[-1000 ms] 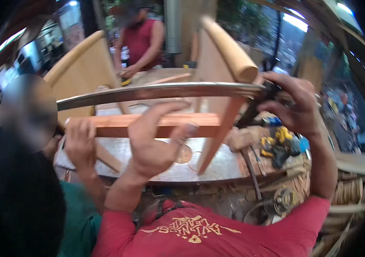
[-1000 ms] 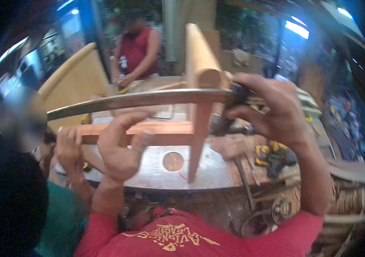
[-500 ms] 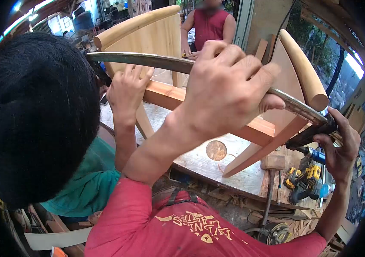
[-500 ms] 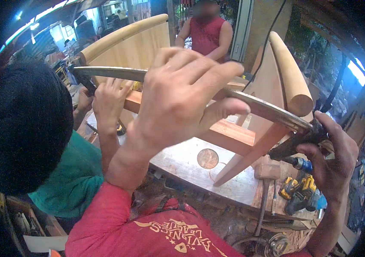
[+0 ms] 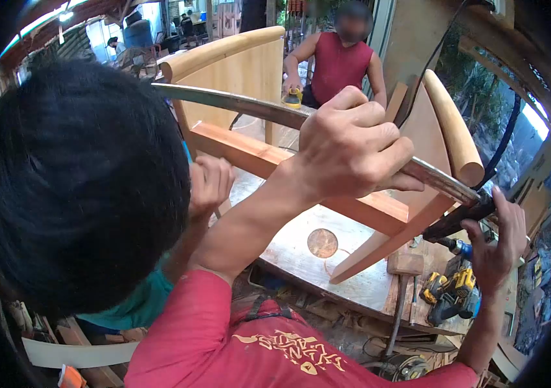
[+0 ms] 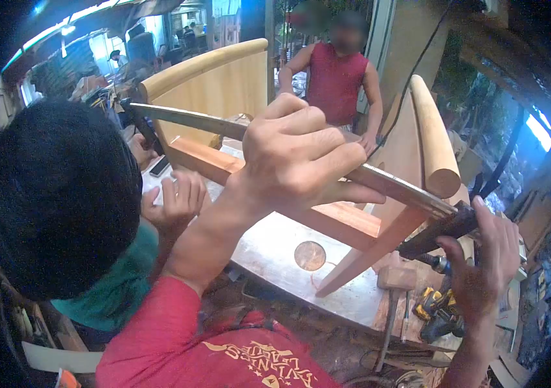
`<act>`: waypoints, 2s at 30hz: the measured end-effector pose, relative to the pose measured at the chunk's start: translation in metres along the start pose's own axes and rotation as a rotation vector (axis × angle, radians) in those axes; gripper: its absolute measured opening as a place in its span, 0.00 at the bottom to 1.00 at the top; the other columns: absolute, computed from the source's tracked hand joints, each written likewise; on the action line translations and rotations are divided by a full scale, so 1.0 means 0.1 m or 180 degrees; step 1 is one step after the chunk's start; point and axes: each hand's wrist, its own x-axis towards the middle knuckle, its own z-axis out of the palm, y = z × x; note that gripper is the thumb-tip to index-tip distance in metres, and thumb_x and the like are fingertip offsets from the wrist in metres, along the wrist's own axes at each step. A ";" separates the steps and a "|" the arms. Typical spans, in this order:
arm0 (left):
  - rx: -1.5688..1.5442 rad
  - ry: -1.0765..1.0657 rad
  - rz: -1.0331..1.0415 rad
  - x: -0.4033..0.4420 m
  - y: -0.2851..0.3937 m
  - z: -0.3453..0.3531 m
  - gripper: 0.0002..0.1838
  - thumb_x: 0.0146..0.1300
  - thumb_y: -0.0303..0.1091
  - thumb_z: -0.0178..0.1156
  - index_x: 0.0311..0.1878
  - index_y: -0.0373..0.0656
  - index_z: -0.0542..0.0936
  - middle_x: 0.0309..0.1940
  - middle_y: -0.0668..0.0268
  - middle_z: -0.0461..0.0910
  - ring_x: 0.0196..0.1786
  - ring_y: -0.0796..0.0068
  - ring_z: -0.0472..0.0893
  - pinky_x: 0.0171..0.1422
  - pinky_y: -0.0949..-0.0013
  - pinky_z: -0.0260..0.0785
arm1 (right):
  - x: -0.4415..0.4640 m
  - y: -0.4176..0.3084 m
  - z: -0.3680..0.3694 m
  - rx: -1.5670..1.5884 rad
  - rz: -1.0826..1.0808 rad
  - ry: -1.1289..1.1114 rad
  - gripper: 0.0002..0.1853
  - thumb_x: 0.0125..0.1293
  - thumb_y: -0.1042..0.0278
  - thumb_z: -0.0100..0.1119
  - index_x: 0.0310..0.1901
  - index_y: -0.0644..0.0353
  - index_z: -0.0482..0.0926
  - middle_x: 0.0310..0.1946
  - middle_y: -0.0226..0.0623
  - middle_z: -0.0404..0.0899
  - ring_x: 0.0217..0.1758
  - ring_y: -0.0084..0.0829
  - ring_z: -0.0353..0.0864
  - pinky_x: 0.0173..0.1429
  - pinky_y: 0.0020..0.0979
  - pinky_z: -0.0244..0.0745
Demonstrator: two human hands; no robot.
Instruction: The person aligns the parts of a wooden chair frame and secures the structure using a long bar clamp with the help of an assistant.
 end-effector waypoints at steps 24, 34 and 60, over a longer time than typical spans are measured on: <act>0.0457 -0.0991 -0.0014 0.10 0.35 -0.39 0.24 0.34 0.45 0.83 0.32 0.48 0.80 0.21 0.74 0.78 0.25 0.73 0.77 0.39 0.67 0.67 | -1.27 -0.11 1.23 0.6363 0.2347 0.1712 0.25 0.74 0.63 0.54 0.67 0.61 0.63 0.56 0.53 0.76 0.51 0.47 0.83 0.46 0.48 0.87; 0.0371 -0.0610 0.0014 -0.15 0.44 -0.55 0.10 0.46 0.37 0.69 0.34 0.50 0.83 0.26 0.77 0.81 0.29 0.79 0.78 0.42 0.71 0.67 | -1.42 0.10 1.39 0.6688 0.2021 0.1690 0.31 0.65 0.69 0.63 0.68 0.58 0.64 0.66 0.44 0.68 0.59 0.44 0.79 0.59 0.51 0.80; 0.0388 -0.0922 -0.0046 -0.14 0.59 -0.67 0.11 0.47 0.39 0.71 0.35 0.54 0.84 0.29 0.80 0.81 0.33 0.81 0.77 0.47 0.70 0.67 | -1.25 -0.57 1.28 0.6156 0.3144 0.2047 0.29 0.73 0.50 0.54 0.67 0.60 0.63 0.61 0.44 0.72 0.66 0.41 0.71 0.69 0.51 0.66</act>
